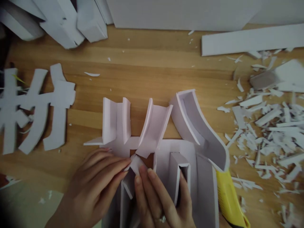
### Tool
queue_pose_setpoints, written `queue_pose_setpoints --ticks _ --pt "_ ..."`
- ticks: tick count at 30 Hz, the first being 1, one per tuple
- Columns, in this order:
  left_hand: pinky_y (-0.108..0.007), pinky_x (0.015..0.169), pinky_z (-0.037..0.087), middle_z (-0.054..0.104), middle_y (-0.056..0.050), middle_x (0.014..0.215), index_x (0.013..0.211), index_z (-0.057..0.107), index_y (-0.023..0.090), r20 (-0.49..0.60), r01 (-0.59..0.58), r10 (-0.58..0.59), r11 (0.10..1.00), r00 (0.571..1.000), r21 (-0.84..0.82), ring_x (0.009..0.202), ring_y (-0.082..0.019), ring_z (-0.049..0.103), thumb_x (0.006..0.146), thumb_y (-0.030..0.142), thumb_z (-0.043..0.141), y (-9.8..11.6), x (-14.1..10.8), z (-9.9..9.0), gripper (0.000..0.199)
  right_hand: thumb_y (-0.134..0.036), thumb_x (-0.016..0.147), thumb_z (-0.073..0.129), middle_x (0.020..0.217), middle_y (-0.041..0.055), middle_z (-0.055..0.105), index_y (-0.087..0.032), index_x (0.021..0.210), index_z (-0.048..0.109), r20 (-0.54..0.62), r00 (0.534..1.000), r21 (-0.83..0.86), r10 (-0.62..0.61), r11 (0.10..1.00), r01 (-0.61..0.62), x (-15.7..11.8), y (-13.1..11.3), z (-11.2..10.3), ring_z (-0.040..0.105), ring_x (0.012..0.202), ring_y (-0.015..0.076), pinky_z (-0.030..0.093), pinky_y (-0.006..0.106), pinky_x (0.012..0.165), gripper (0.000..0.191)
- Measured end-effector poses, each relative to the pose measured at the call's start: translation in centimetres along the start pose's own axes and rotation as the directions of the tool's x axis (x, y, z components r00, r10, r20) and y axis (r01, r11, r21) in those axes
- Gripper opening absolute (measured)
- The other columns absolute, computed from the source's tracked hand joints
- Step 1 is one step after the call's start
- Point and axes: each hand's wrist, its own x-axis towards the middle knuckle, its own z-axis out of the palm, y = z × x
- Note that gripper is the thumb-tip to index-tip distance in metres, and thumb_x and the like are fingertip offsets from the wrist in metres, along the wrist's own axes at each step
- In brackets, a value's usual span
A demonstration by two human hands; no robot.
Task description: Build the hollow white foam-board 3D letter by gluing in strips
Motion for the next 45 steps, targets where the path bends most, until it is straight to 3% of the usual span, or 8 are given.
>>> queue_pose_setpoints --ticks 6,10,14,20,23,27,34,45 --pt "-0.038 0.096 0.047 0.076 -0.002 0.101 0.111 0.067 0.017 0.006 -0.062 0.062 0.998 0.998 -0.018 0.094 -0.019 0.065 0.098 0.018 0.058 -0.6 -0.3 -0.2 0.015 -0.048 0.099 0.054 0.138 0.0124 0.065 -0.017 0.137 0.059 -0.082 0.995 0.120 0.057 0.992 -0.047 -1.7 -0.7 -1.5 0.050 0.138 0.0264 0.020 0.057 0.125 0.049" --pt "-0.036 0.089 0.054 0.075 -0.005 0.102 0.111 0.069 0.019 0.015 -0.045 0.046 0.998 0.999 -0.052 0.098 -0.020 0.067 0.097 0.023 0.061 -1.0 -0.3 -0.3 0.016 -0.031 0.093 0.063 0.114 0.0069 0.075 -0.023 0.134 0.060 -0.318 0.926 0.222 0.202 0.966 -0.134 -5.7 -0.8 -2.8 0.069 0.114 0.0245 0.039 0.053 0.117 0.042" --pt "-0.039 0.093 0.055 0.077 -0.005 0.104 0.111 0.072 0.022 0.033 -0.022 0.023 0.999 0.999 -0.030 0.100 -0.022 0.070 0.098 0.029 0.057 -1.0 -0.2 -0.2 0.021 -0.011 0.090 0.059 0.082 -0.0009 0.075 -0.024 0.119 0.064 -0.356 0.857 0.294 0.373 0.915 -0.277 -9.0 -1.8 -3.7 0.075 0.079 0.0187 0.055 0.042 0.101 0.032" --pt "-0.036 0.092 0.055 0.079 -0.001 0.106 0.105 0.077 0.029 0.013 0.009 -0.008 0.997 1.000 -0.072 0.099 -0.025 0.073 0.095 0.048 0.056 -2.1 0.0 0.7 0.030 -0.021 0.101 0.047 0.068 -0.0019 0.065 -0.024 0.095 0.061 -0.405 0.570 0.396 0.715 0.699 -0.595 -12.4 -2.6 -2.0 0.069 0.065 0.0148 0.050 0.023 0.055 0.015" --pt "-0.033 0.092 0.055 0.080 0.000 0.103 0.103 0.078 0.030 -0.023 0.001 -0.002 0.997 1.000 -0.074 0.096 -0.024 0.073 0.093 0.051 0.056 -2.7 0.3 1.1 0.032 -0.031 0.104 0.047 0.060 -0.0028 0.056 -0.022 0.078 0.057 -0.378 0.478 0.360 0.793 0.602 -0.713 -14.0 -1.6 -1.6 0.057 0.051 0.0124 0.043 0.024 0.051 0.029" --pt "-0.028 0.076 0.057 0.080 -0.002 0.102 0.100 0.079 0.028 -0.027 -0.011 0.009 0.998 1.000 -0.062 0.095 -0.025 0.073 0.089 0.052 0.060 -3.0 0.6 1.3 0.032 -0.033 0.102 0.051 0.068 0.0002 0.058 -0.021 0.075 0.055 -0.389 0.482 0.303 0.785 0.603 -0.738 -14.9 0.0 -1.6 0.060 0.065 0.0153 0.045 0.026 0.060 0.030" --pt "-0.024 0.066 0.055 0.081 0.000 0.104 0.100 0.077 0.029 -0.007 0.059 -0.059 0.998 0.998 -0.023 0.093 -0.025 0.075 0.086 0.051 0.060 -3.4 0.6 1.1 0.031 -0.030 0.094 0.061 0.116 0.0136 0.066 -0.017 0.113 0.062 -0.298 0.525 0.234 0.797 0.594 -0.770 -13.8 0.6 0.5 0.063 0.105 0.0283 0.050 0.041 0.088 0.023" --pt "-0.029 0.073 0.055 0.081 -0.001 0.090 0.091 0.078 0.029 -0.027 0.149 -0.146 0.979 0.989 0.138 0.088 -0.028 0.076 0.080 0.046 0.059 -3.2 1.2 0.8 0.028 -0.026 0.089 0.065 0.105 0.0151 0.069 -0.018 0.107 0.064 -0.182 0.460 0.197 0.869 0.491 -0.849 -9.9 1.6 0.1 0.060 0.102 0.0362 0.042 0.049 0.088 0.019"
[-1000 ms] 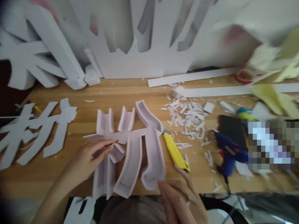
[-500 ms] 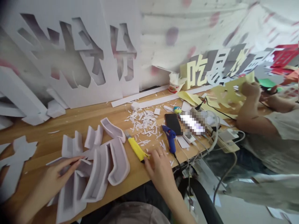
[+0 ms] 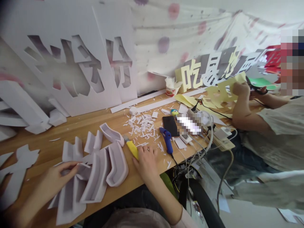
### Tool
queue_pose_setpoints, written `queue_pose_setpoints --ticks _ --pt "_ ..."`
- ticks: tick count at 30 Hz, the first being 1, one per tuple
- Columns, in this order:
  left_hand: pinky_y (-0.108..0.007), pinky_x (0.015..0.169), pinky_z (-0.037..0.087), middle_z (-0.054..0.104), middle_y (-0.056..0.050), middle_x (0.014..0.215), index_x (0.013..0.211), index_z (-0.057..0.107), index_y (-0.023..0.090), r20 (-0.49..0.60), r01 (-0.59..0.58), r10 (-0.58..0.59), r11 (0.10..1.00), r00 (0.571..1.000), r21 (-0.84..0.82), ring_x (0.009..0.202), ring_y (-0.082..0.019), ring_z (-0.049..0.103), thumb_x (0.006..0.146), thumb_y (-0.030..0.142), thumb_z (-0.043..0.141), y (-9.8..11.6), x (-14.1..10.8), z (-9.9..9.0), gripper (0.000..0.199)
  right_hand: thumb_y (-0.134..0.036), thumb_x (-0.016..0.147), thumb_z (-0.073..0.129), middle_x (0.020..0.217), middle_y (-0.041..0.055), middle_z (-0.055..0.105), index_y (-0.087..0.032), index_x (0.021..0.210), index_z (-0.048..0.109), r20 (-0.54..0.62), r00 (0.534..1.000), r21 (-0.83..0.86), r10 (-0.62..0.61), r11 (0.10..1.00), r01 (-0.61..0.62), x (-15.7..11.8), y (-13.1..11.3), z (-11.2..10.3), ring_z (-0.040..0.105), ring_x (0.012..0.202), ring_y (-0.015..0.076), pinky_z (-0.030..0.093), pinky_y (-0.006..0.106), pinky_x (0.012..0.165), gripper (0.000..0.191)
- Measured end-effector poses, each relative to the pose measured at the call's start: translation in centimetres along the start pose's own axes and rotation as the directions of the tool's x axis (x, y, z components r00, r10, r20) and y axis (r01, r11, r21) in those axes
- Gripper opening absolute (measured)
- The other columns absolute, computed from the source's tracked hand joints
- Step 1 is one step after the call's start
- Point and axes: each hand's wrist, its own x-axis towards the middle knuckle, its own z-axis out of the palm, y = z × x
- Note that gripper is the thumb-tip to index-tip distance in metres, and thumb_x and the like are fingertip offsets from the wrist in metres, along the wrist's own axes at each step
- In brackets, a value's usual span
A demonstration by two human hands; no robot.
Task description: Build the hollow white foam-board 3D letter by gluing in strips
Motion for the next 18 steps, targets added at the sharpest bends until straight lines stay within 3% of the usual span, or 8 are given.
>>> queue_pose_setpoints --ticks 4,7,11,14,16,18 --pt "-0.030 0.068 0.053 0.080 -0.001 0.084 0.087 0.077 0.028 0.015 0.016 -0.016 1.000 1.000 0.017 0.079 -0.026 0.075 0.081 0.045 0.057 0.5 0.0 0.1 0.027 -0.021 0.093 0.054 0.104 0.0183 0.067 -0.014 0.105 0.063 -0.010 0.998 0.135 0.056 0.989 -0.054 0.2 -0.2 0.1 0.063 0.097 0.0330 0.045 0.046 0.086 0.017" --pt "-0.031 0.067 0.053 0.080 -0.001 0.083 0.083 0.075 0.028 0.041 0.014 -0.016 0.999 0.999 0.043 0.078 -0.027 0.074 0.084 0.048 0.054 0.7 -0.1 -0.4 0.029 -0.028 0.098 0.047 0.109 0.0162 0.065 -0.015 0.113 0.060 -0.020 0.997 0.318 0.077 0.946 -0.066 -0.6 0.3 -0.9 0.064 0.097 0.0276 0.049 0.040 0.084 0.024" --pt "-0.033 0.059 0.050 0.078 -0.004 0.075 0.081 0.072 0.028 0.044 -0.037 0.030 0.981 0.999 0.189 0.069 -0.029 0.072 0.089 0.051 0.044 1.1 -0.4 -2.0 0.037 -0.044 0.104 0.038 0.092 0.0067 0.067 -0.019 0.107 0.060 -0.002 0.996 0.576 0.089 0.814 -0.072 -2.1 0.5 -2.8 0.065 0.087 0.0203 0.052 0.033 0.079 0.033" --pt "-0.038 0.062 0.050 0.077 -0.007 0.075 0.079 0.068 0.027 -0.047 -0.083 0.099 0.960 0.994 0.266 0.072 -0.033 0.072 0.091 0.050 0.038 1.9 -0.9 -2.7 0.040 -0.051 0.106 0.030 0.070 0.0015 0.063 -0.020 0.092 0.060 0.069 0.995 0.724 0.077 0.682 -0.104 -2.6 0.0 -3.0 0.063 0.068 0.0169 0.053 0.029 0.069 0.045" --pt "-0.040 0.068 0.051 0.077 -0.008 0.077 0.078 0.066 0.027 -0.114 -0.114 0.144 0.965 0.983 0.234 0.076 -0.033 0.072 0.090 0.048 0.040 2.5 -1.2 -2.4 0.036 -0.054 0.105 0.031 0.066 0.0008 0.062 -0.019 0.088 0.060 0.114 0.992 0.783 0.052 0.610 -0.121 -2.6 -0.7 -2.5 0.063 0.063 0.0165 0.054 0.028 0.065 0.048" --pt "-0.038 0.067 0.049 0.076 -0.007 0.075 0.076 0.063 0.026 -0.131 -0.122 0.143 0.981 0.981 0.153 0.075 -0.032 0.071 0.089 0.043 0.043 3.2 -1.4 -1.6 0.029 -0.056 0.100 0.046 0.070 0.0005 0.062 -0.019 0.090 0.060 0.126 0.991 0.806 0.043 0.578 -0.128 -2.5 -1.6 -1.7 0.062 0.065 0.0165 0.053 0.028 0.064 0.041"
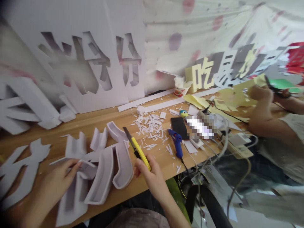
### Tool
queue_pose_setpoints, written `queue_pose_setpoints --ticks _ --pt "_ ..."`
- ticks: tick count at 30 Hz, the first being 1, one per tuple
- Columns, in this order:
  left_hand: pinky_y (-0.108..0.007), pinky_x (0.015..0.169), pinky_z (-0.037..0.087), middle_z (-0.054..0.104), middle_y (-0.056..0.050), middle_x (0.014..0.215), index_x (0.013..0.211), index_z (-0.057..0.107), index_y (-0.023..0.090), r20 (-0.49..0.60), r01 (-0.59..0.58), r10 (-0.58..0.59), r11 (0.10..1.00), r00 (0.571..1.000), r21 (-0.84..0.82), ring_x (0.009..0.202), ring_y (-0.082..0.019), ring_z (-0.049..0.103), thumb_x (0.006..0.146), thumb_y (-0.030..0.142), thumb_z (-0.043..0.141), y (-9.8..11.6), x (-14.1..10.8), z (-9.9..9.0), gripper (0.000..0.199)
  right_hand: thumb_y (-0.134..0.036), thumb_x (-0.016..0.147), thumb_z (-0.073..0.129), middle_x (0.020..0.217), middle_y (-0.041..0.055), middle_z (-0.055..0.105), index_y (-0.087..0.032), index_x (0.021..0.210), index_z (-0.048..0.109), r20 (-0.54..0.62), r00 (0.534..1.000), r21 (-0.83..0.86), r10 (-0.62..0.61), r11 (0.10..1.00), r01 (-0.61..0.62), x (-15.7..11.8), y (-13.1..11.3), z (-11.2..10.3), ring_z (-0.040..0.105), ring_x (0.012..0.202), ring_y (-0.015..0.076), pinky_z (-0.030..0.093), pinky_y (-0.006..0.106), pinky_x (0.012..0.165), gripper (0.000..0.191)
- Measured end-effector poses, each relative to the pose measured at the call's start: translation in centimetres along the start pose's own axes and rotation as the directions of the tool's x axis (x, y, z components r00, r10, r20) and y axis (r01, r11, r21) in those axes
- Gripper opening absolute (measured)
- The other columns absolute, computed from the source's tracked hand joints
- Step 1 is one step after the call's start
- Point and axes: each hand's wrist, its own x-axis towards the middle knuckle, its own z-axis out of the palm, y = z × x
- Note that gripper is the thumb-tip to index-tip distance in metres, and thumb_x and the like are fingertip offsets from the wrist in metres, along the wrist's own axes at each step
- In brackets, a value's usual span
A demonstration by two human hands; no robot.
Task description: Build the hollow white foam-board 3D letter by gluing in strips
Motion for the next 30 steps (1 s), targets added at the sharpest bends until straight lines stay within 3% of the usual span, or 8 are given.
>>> queue_pose_setpoints --ticks 3,7,9,12,15,19,24,30 --pt "-0.034 0.067 0.050 0.075 -0.005 0.072 0.074 0.061 0.026 -0.025 0.045 -0.046 0.999 0.999 -0.021 0.074 -0.028 0.072 0.091 0.037 0.042 0.8 -0.2 0.9 0.027 -0.051 0.089 0.067 0.079 0.0004 0.062 -0.019 0.097 0.060 -0.019 1.000 0.000 -0.008 1.000 0.008 -0.1 0.0 1.8 0.060 0.073 0.0170 0.050 0.026 0.066 0.033" --pt "-0.034 0.067 0.054 0.080 -0.007 0.088 0.090 0.064 0.023 -0.202 0.141 -0.154 0.987 0.967 -0.075 0.081 -0.027 0.076 0.096 0.037 0.043 1.3 -0.8 0.1 0.025 -0.045 0.094 0.061 0.088 0.0025 0.064 -0.021 0.108 0.061 -0.006 0.995 -0.030 -0.097 0.995 0.097 -0.5 -0.7 2.8 0.062 0.081 0.0181 0.052 0.026 0.072 0.028" --pt "-0.032 0.067 0.056 0.081 -0.005 0.089 0.092 0.065 0.023 -0.284 0.132 -0.161 0.984 0.945 -0.118 0.081 -0.024 0.077 0.098 0.036 0.047 1.7 -1.5 -0.8 0.023 -0.041 0.096 0.059 0.086 0.0017 0.065 -0.022 0.107 0.060 -0.013 0.986 -0.062 -0.164 0.985 0.163 -0.8 -1.6 2.9 0.063 0.078 0.0169 0.053 0.025 0.070 0.022" --pt "-0.028 0.069 0.059 0.081 -0.001 0.084 0.090 0.067 0.024 -0.364 0.025 -0.084 0.986 0.927 -0.165 0.080 -0.021 0.078 0.098 0.037 0.053 2.8 -2.3 -1.8 0.021 -0.037 0.099 0.054 0.081 -0.0008 0.063 -0.024 0.105 0.057 -0.005 0.974 -0.084 -0.228 0.970 0.227 -1.2 -3.2 3.0 0.061 0.068 0.0138 0.052 0.021 0.064 0.014" --pt "-0.025 0.077 0.061 0.081 -0.001 0.091 0.093 0.068 0.024 -0.415 -0.159 0.074 0.972 0.907 -0.173 0.088 -0.019 0.078 0.099 0.035 0.057 4.4 -2.7 -2.0 0.017 -0.033 0.099 0.056 0.084 -0.0013 0.067 -0.026 0.113 0.056 0.086 0.935 -0.184 -0.343 0.917 0.353 -1.5 -4.2 3.3 0.065 0.070 0.0127 0.052 0.019 0.064 0.016" --pt "-0.021 0.085 0.059 0.080 -0.004 0.097 0.107 0.066 0.019 -0.468 -0.411 0.320 0.905 0.824 -0.106 0.093 -0.017 0.077 0.100 0.017 0.054 6.4 -2.5 -1.9 0.014 -0.040 0.100 0.055 0.088 -0.0008 0.072 -0.028 0.124 0.054 0.141 0.901 -0.388 -0.410 0.815 0.431 -1.8 -4.2 3.6 0.070 0.071 0.0146 0.052 0.021 0.061 0.027" --pt "-0.020 0.096 0.055 0.077 -0.004 0.088 0.103 0.063 0.015 -0.449 -0.501 0.429 0.864 0.784 -0.049 0.091 -0.014 0.076 0.096 0.005 0.050 8.0 -2.5 -2.3 0.018 -0.056 0.103 0.042 0.081 -0.0016 0.072 -0.027 0.125 0.052 0.143 0.874 -0.508 -0.465 0.723 0.468 -2.0 -4.7 3.2 0.070 0.062 0.0168 0.051 0.024 0.053 0.038" --pt "-0.018 0.098 0.052 0.073 -0.002 0.077 0.087 0.061 0.018 -0.450 -0.523 0.461 0.852 0.765 -0.017 0.077 -0.011 0.073 0.092 0.000 0.048 9.0 -2.9 -3.1 0.022 -0.057 0.104 0.037 0.076 -0.0020 0.072 -0.022 0.116 0.055 0.178 0.831 -0.514 -0.527 0.670 0.535 -1.8 -6.2 2.7 0.069 0.058 0.0147 0.050 0.022 0.050 0.040"
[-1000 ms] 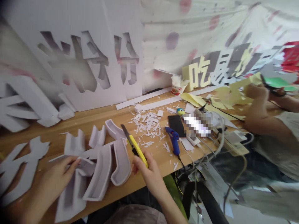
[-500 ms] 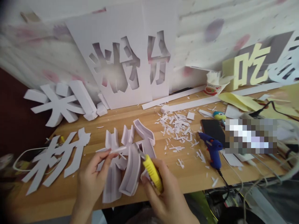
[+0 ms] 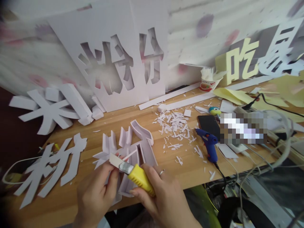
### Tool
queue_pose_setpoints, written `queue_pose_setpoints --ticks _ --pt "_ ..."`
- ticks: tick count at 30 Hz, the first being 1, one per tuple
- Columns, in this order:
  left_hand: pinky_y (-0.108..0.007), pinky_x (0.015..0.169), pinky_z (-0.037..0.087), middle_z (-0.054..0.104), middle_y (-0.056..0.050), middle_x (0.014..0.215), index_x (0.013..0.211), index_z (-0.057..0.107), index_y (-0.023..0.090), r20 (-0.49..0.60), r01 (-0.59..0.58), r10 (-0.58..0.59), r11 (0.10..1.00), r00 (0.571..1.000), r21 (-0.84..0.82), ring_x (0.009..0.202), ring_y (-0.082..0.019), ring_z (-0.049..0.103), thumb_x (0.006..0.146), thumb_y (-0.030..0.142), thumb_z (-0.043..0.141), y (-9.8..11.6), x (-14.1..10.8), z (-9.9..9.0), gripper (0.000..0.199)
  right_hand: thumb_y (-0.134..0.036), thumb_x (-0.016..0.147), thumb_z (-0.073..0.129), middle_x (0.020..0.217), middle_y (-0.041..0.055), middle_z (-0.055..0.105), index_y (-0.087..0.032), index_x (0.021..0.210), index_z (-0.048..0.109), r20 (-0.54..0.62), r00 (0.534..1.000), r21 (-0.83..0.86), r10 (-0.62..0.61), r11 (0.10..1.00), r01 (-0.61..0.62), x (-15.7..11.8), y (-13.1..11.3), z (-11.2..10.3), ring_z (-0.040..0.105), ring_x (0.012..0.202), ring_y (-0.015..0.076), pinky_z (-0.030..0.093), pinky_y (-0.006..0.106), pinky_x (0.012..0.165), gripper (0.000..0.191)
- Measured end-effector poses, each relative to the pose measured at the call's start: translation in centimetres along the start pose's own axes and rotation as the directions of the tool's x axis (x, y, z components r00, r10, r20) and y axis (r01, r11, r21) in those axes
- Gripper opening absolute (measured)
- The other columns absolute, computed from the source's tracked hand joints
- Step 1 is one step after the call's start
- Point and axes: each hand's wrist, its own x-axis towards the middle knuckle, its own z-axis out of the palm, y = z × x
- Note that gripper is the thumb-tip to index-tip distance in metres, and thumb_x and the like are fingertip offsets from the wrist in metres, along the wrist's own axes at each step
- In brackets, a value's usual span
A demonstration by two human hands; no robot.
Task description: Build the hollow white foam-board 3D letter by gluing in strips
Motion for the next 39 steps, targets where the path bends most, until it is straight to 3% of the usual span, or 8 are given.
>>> queue_pose_setpoints --ticks 6,11,16,20,23,26,29,39 --pt "-0.016 0.091 0.054 0.070 -0.001 0.071 0.083 0.060 0.018 -0.019 0.003 -0.002 0.998 1.000 0.055 0.077 -0.011 0.073 0.091 0.000 0.050 0.4 -0.1 -0.4 0.022 -0.056 0.105 0.035 0.075 -0.0022 0.071 -0.023 0.116 0.054 0.006 1.000 -0.019 -0.019 1.000 0.019 -0.2 0.0 0.0 0.069 0.058 0.0151 0.050 0.023 0.048 0.040" --pt "-0.020 0.097 0.053 0.068 -0.001 0.067 0.081 0.062 0.017 -0.011 -0.009 0.009 0.999 1.000 0.054 0.075 -0.011 0.073 0.091 -0.001 0.050 0.4 0.2 -0.2 0.024 -0.054 0.106 0.034 0.073 -0.0035 0.070 -0.024 0.115 0.055 0.011 1.000 -0.017 0.014 1.000 -0.013 -0.5 -0.1 0.0 0.067 0.055 0.0153 0.049 0.023 0.047 0.038" --pt "-0.023 0.101 0.053 0.078 -0.008 0.088 0.093 0.068 0.010 -0.057 -0.089 0.098 0.986 0.994 0.144 0.093 -0.015 0.076 0.092 -0.002 0.051 0.4 0.1 0.2 0.021 -0.055 0.105 0.035 0.070 -0.0014 0.070 -0.022 0.112 0.058 -0.014 0.999 -0.031 0.036 0.999 -0.037 -0.7 -0.3 0.1 0.067 0.054 0.0161 0.048 0.023 0.046 0.041" --pt "-0.022 0.097 0.055 0.080 -0.014 0.093 0.100 0.068 0.005 -0.133 -0.126 0.154 0.972 0.979 0.198 0.097 -0.018 0.077 0.093 -0.001 0.056 0.8 0.2 0.1 0.016 -0.056 0.105 0.036 0.065 -0.0015 0.068 -0.021 0.109 0.061 0.018 0.986 -0.014 0.167 0.986 -0.166 -1.1 0.9 -0.1 0.066 0.051 0.0163 0.046 0.023 0.045 0.043" --pt "-0.022 0.096 0.056 0.080 -0.015 0.092 0.102 0.068 0.003 -0.152 -0.131 0.161 0.973 0.975 0.192 0.095 -0.018 0.077 0.093 0.000 0.058 1.2 0.6 0.0 0.013 -0.054 0.104 0.040 0.069 -0.0016 0.069 -0.022 0.108 0.060 -0.021 0.967 0.006 0.252 0.968 -0.252 -1.2 1.8 -0.9 0.066 0.053 0.0148 0.047 0.022 0.049 0.038" --pt "-0.022 0.096 0.056 0.080 -0.014 0.091 0.099 0.069 0.004 -0.131 -0.155 0.181 0.970 0.975 0.186 0.094 -0.019 0.077 0.095 0.003 0.056 1.6 1.3 0.3 0.014 -0.050 0.104 0.042 0.070 -0.0032 0.068 -0.023 0.107 0.058 -0.057 0.986 0.038 0.155 0.988 -0.153 -1.3 1.5 -2.0 0.064 0.053 0.0121 0.046 0.019 0.049 0.031" --pt "-0.023 0.099 0.055 0.080 -0.013 0.093 0.097 0.070 0.006 -0.097 -0.147 0.160 0.980 0.982 0.132 0.097 -0.018 0.077 0.096 0.002 0.049 2.0 1.8 0.7 0.021 -0.050 0.104 0.042 0.068 -0.0049 0.066 -0.023 0.108 0.055 -0.011 0.999 0.039 0.048 0.998 -0.047 -1.4 0.6 -2.5 0.063 0.052 0.0122 0.046 0.019 0.047 0.030" --pt "-0.024 0.100 0.054 0.080 -0.011 0.090 0.083 0.065 0.012 -0.082 -0.188 0.196 0.978 0.977 0.094 0.094 -0.018 0.077 0.090 -0.004 0.050 3.0 2.6 1.1 0.024 -0.049 0.105 0.042 0.067 -0.0045 0.064 -0.022 0.109 0.054 -0.062 0.997 -0.020 0.054 0.998 -0.055 -2.2 0.8 -2.4 0.062 0.051 0.0128 0.044 0.021 0.047 0.030"
